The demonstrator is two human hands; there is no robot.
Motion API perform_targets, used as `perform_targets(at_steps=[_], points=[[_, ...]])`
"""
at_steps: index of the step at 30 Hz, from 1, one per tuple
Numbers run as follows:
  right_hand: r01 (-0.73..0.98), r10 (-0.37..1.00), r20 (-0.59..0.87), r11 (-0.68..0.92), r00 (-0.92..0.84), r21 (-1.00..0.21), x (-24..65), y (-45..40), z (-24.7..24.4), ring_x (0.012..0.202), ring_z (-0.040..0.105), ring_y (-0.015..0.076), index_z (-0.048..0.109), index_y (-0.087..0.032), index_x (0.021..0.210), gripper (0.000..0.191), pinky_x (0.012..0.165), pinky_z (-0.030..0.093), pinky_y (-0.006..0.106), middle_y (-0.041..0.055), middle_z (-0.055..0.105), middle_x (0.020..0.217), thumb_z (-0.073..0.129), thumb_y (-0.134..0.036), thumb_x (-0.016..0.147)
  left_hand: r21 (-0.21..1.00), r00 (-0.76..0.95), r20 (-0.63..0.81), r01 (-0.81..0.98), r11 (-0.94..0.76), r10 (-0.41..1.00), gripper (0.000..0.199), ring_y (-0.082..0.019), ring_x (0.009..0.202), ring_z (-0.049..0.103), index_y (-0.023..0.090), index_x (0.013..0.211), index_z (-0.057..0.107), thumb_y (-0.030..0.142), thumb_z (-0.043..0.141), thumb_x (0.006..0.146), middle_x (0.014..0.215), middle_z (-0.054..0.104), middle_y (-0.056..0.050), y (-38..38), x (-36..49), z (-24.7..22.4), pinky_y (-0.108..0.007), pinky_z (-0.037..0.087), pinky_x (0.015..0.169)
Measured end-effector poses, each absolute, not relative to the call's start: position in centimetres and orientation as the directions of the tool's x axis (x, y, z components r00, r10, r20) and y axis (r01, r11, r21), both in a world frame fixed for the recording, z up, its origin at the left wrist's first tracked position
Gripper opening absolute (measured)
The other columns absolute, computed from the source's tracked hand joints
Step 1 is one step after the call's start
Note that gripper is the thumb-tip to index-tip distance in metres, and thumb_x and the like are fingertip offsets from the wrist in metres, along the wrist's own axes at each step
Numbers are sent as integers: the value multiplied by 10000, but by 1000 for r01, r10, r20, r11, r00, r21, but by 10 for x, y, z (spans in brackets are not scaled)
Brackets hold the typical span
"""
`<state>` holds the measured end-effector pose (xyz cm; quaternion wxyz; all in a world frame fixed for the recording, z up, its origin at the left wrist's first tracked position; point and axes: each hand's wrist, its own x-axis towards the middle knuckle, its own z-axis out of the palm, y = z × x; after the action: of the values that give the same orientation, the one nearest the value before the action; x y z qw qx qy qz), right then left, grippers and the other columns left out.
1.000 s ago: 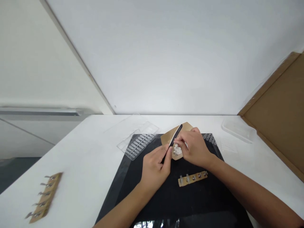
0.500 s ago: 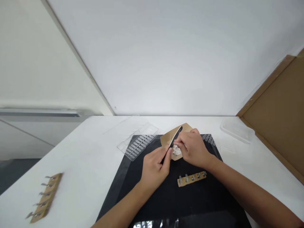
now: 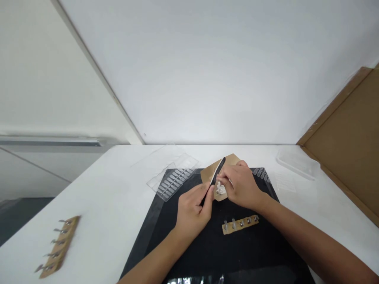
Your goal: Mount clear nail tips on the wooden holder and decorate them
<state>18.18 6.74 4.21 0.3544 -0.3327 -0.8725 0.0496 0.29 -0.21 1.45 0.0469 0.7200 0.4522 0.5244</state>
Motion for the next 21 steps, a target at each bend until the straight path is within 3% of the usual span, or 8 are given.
perform_targets(at_steps=[6,12,16,21], points=[[522,637,587,763,-500,-382,190,69,50,656,601,161,588,-211,842,209,794,304,372,-20,700,736,532,-257,1037,483,24,743,672,-561,668,203,-143,660,706,167,903,746,176,583,1024,768,750,-34,1,-1,19,-244,560,675],[499,589,598,799,-543,-335,209,69,52,672,597,158,595,-213,887,162,799,322,375,-14,724,807,567,-247,1043,370,-68,748,869,-329,660,227,-198,744,761,155,970,774,275,589,1021,861,812,-70,18,-24,7,-291,570,718],[502,554,616,818,-560,-279,222,53,45,664,583,151,563,-216,900,160,773,319,366,-22,697,788,572,-243,1058,296,-108,597,951,-93,795,258,-258,812,777,181,1047,794,313,576,1004,945,833,-92,25,-33,3,-329,549,690],[473,504,688,842,-522,-258,241,31,30,714,654,159,554,-220,911,146,770,332,372,-7,721,815,617,-188,1038,211,-147,401,975,65,904,273,-252,702,726,215,975,788,348,551,1002,842,797,-90,23,-33,11,-299,424,564]])
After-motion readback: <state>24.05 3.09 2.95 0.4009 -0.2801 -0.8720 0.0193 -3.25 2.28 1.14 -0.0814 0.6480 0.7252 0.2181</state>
